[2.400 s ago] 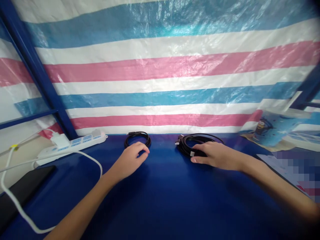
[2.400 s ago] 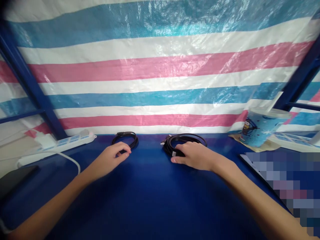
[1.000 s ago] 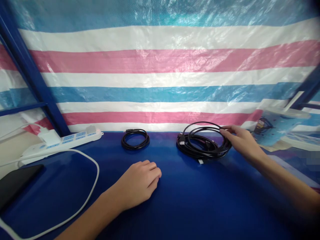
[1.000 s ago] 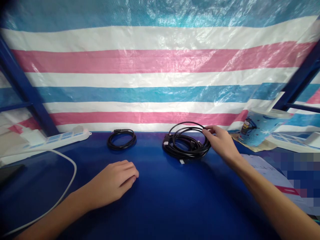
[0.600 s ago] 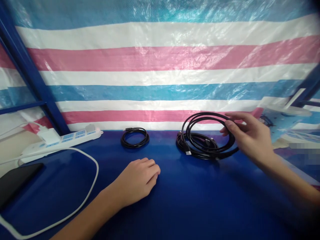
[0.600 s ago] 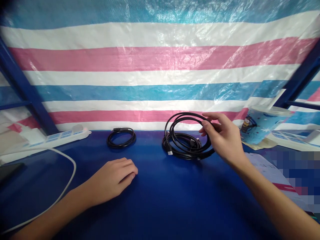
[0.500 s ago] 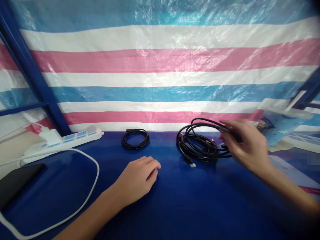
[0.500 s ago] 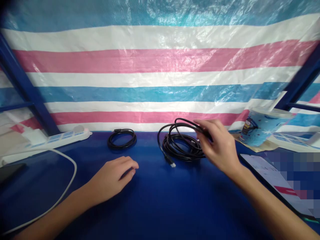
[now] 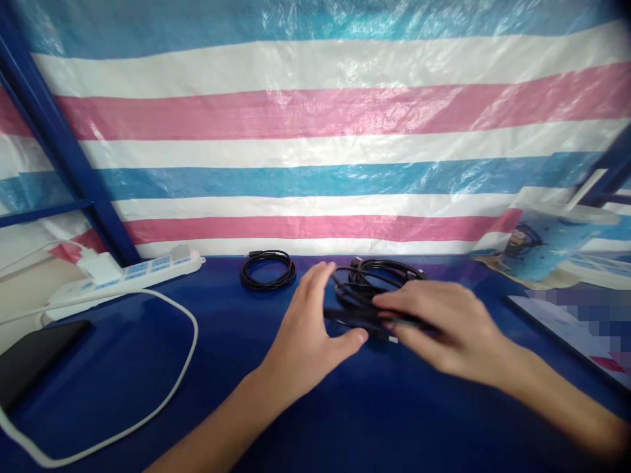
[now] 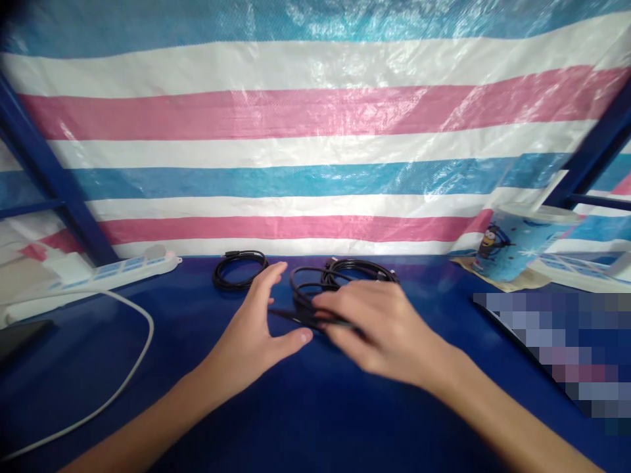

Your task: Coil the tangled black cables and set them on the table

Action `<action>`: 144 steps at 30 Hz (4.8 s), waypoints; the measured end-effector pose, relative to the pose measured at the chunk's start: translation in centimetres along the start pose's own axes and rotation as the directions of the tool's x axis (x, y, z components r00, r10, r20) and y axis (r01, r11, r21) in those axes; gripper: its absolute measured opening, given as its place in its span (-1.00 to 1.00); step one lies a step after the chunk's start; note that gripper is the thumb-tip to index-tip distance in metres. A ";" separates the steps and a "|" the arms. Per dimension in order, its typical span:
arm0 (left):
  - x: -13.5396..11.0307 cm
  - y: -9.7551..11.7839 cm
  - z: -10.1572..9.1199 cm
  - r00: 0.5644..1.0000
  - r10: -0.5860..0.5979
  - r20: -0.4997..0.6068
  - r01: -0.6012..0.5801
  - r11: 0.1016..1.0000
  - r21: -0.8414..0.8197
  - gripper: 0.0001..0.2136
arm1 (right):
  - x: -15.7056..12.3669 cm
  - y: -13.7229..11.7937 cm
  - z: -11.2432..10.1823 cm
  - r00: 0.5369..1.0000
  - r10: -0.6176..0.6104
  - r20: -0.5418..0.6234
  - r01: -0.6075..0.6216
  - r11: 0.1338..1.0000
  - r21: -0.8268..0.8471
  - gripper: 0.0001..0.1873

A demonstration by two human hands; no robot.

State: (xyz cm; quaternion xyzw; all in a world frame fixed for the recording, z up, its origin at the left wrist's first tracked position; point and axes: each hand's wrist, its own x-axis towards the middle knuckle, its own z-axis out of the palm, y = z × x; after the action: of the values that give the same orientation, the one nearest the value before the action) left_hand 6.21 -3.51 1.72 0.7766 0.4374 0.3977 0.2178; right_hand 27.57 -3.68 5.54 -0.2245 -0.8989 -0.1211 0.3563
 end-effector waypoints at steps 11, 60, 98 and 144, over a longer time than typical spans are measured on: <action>1.1 0.0 -3.2 0.858 -0.481 -0.181 0.232 0.677 -0.698 -0.85 | -0.1 1.3 0.8 0.799 0.561 -0.215 -0.470 0.807 0.357 -0.64; 0.1 -1.6 -2.5 0.693 -0.615 0.376 0.720 0.620 -0.311 -0.68 | 0.5 -0.6 3.3 0.579 0.802 0.147 -0.565 0.265 0.782 -0.68; -0.3 1.7 -3.0 0.874 -0.380 0.303 0.464 0.468 -0.753 -0.64 | 0.5 -1.4 3.5 0.602 0.542 0.586 -0.498 -0.319 0.806 -0.76; -0.9 0.7 -0.8 0.795 -0.103 0.598 0.591 0.352 -0.726 -0.77 | 0.5 -4.2 2.8 0.831 0.428 0.356 -0.441 0.114 0.890 -0.61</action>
State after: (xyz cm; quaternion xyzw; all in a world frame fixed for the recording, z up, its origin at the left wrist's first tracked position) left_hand 5.65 -4.62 2.25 0.4943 0.2562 0.3149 0.7687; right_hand 23.57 -6.09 3.68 -0.2165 -0.6800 0.5524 0.4309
